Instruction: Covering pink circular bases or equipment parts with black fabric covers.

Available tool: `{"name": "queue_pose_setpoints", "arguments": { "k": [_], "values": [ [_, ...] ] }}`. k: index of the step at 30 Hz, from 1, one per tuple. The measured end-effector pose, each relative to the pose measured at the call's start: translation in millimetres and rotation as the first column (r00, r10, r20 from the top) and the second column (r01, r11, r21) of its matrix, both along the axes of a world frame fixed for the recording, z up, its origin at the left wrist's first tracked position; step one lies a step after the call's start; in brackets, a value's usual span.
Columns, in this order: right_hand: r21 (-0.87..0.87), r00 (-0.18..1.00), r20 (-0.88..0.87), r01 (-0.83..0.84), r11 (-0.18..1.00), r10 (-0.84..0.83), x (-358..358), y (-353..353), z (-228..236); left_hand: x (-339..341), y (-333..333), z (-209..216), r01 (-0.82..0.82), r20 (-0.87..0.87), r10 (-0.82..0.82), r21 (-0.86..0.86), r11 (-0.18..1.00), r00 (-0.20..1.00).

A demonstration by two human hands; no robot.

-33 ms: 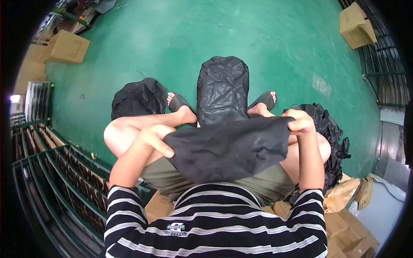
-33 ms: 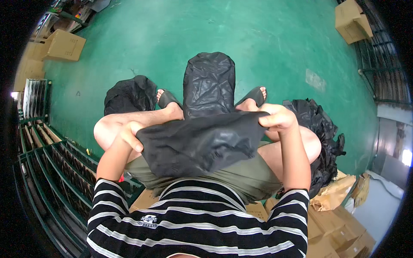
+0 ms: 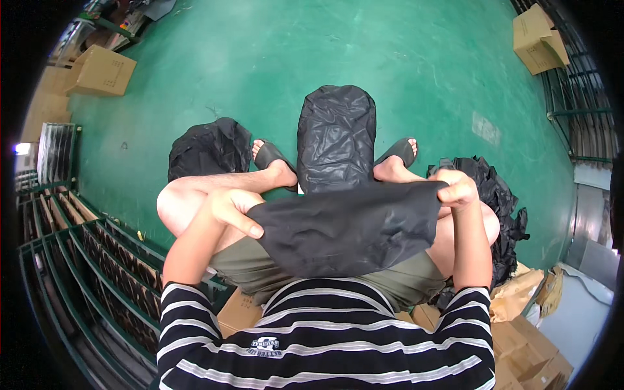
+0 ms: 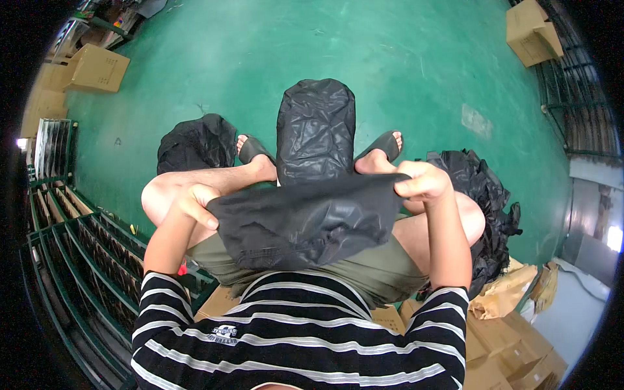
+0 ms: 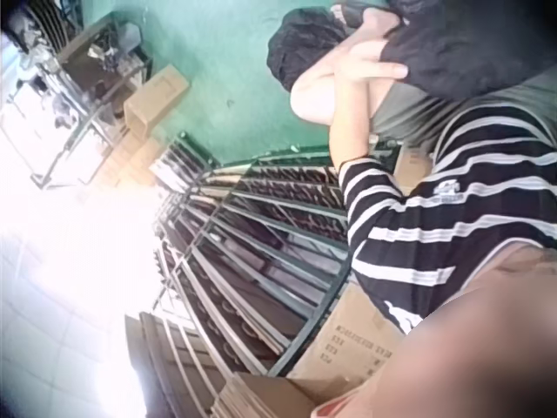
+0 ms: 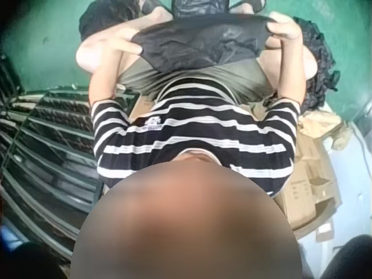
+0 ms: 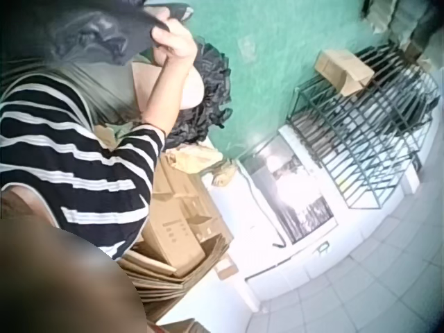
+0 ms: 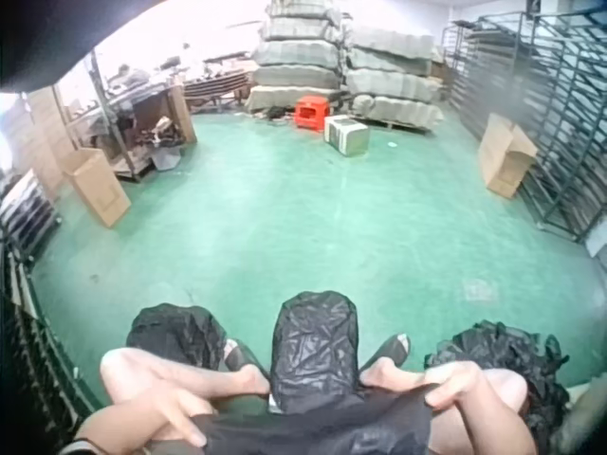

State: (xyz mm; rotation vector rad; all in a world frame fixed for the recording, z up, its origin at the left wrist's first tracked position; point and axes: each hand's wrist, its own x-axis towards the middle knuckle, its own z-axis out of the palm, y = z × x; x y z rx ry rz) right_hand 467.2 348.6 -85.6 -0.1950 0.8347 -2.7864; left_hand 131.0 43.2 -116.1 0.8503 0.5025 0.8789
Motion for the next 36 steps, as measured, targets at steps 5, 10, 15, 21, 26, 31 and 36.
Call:
{"name": "queue_pose_setpoints", "arguments": {
  "k": [5, 10, 15, 21, 26, 31, 36],
  "values": [
    [0.606, 0.994, -0.107, 0.072, 0.792, -0.008, -4.1, -18.8, 20.8, 0.5, -0.9, 22.1, 0.213, -0.323, -0.142, 0.196, 0.957, 0.936],
    [0.303, 0.875, 0.239, -0.48, 0.824, 0.421, 6.3, -55.9, 17.0, 21.6, 2.3, 44.1, 0.458, 0.111, -0.447, -0.099, 0.884, 0.887],
    [0.438, 0.846, 0.531, -0.217, 0.872, -0.056, -7.9, -55.7, -19.0, -9.5, -0.6, 6.0, 0.047, 0.019, -0.043, -0.348, 0.936, 0.999],
    [0.423, 0.714, 0.566, 0.176, 0.889, -0.411, -109.3, 30.0, -66.3, -78.0, 111.7, -86.7, -0.29, 0.087, 0.382, -0.504, 0.814, 0.92],
    [0.62, 0.613, 0.492, 0.253, 0.743, -0.619, -155.5, 91.9, -145.8, -108.5, 185.6, -141.4, -0.496, -0.084, 0.528, -0.493, 0.715, 0.845],
    [0.725, 0.505, 0.467, 0.251, 0.642, -0.725, -187.8, 121.6, -201.8, -132.9, 219.2, -198.9, -0.568, -0.154, 0.589, -0.535, 0.625, 0.793],
    [0.853, 0.374, 0.363, 0.234, 0.466, -0.853, -200.4, 134.3, -251.0, -133.5, 243.4, -242.2, -0.605, -0.368, 0.482, -0.539, 0.587, 0.795]
  ]
}}
